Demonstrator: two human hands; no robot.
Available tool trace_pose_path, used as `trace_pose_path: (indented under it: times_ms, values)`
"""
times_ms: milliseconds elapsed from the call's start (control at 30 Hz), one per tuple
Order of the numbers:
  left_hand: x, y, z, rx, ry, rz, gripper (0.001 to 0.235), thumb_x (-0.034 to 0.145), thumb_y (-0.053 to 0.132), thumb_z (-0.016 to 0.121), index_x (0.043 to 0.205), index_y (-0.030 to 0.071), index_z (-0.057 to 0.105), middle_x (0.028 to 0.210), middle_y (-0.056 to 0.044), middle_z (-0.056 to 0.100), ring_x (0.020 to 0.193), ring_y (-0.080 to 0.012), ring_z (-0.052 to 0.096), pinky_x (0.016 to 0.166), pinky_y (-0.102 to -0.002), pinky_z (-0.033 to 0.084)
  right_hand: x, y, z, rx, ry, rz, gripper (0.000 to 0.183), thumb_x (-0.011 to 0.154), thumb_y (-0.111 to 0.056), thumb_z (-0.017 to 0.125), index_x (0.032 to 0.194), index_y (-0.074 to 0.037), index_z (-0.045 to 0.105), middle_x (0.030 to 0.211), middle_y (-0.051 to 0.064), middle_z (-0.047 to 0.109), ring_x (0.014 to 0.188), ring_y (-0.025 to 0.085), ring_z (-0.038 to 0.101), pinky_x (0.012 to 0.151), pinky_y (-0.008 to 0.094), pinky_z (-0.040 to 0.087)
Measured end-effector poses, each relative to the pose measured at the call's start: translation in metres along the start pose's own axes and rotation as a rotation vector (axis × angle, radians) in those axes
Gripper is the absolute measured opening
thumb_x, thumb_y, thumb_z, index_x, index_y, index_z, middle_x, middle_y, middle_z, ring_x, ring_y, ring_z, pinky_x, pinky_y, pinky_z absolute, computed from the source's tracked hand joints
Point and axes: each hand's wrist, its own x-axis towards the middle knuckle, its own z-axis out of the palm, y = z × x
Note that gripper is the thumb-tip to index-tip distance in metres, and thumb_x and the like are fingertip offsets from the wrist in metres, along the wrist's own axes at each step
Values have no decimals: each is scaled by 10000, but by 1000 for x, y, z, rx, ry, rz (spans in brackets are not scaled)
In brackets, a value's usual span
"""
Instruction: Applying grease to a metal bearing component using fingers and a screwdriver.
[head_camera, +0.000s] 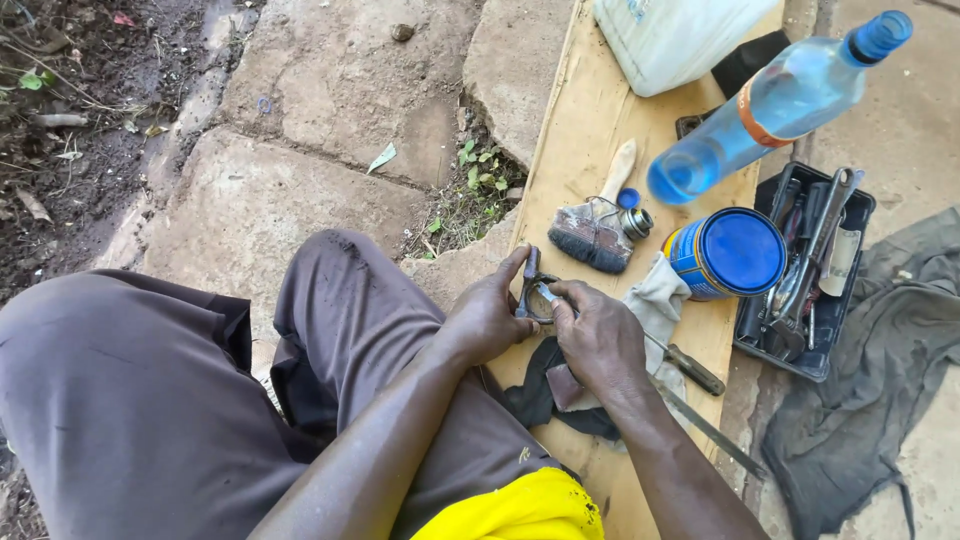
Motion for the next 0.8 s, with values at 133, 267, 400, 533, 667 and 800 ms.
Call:
trace_pose_path:
  times_ms: [133, 267, 400, 533, 667, 800]
  values:
    - [-1, 0, -3, 27, 0, -5, 1116, 823, 266, 883, 1729, 380, 242, 1057, -108, 742, 1125, -357, 744, 981, -474, 587, -2, -1, 4, -2, -4, 65, 308, 1009, -354, 621, 1282, -325, 759, 1109, 100, 833, 1157, 349, 748, 986, 537, 578]
    - [-1, 4, -3, 37, 3, 19, 1119, 832, 252, 875, 1733, 365, 221, 1089, -153, 735, 1155, -400, 726, 1009, -504, 575, -4, -5, 4, 48, 27, 71, 284, 1010, -362, 633, 1241, -290, 781, 1077, 109, 832, 1142, 355, 753, 971, 536, 583]
    - [2, -2, 2, 40, 13, 22, 1088, 859, 233, 855, 1738, 342, 223, 1105, -170, 727, 1160, -405, 718, 1014, -504, 572, -4, -10, 6, 103, 38, 22, 284, 995, -304, 645, 1223, -237, 802, 1013, 152, 829, 1095, 393, 759, 938, 566, 584]
    - [1, 2, -1, 54, 6, 26, 1073, 859, 232, 857, 1735, 310, 243, 1119, -183, 725, 1170, -416, 709, 1026, -514, 564, 4, -3, 5, 129, 23, 21, 283, 969, -334, 669, 1210, -291, 813, 949, 128, 827, 1070, 366, 762, 909, 545, 592]
    - [-1, 6, -1, 77, -2, 35, 1076, 866, 241, 852, 1739, 306, 227, 1129, -198, 718, 1175, -427, 703, 1032, -528, 560, 15, 6, -6, 190, -95, -10, 285, 902, -284, 689, 1138, -273, 848, 867, 115, 828, 988, 350, 779, 824, 533, 591]
    - [-3, 6, 1, 94, -1, 14, 1080, 871, 268, 849, 1739, 332, 211, 1149, -190, 708, 1183, -418, 699, 1038, -523, 559, 16, 12, -4, 252, -159, 82, 320, 894, -321, 694, 1165, -252, 848, 807, 88, 811, 848, 256, 761, 770, 478, 576]
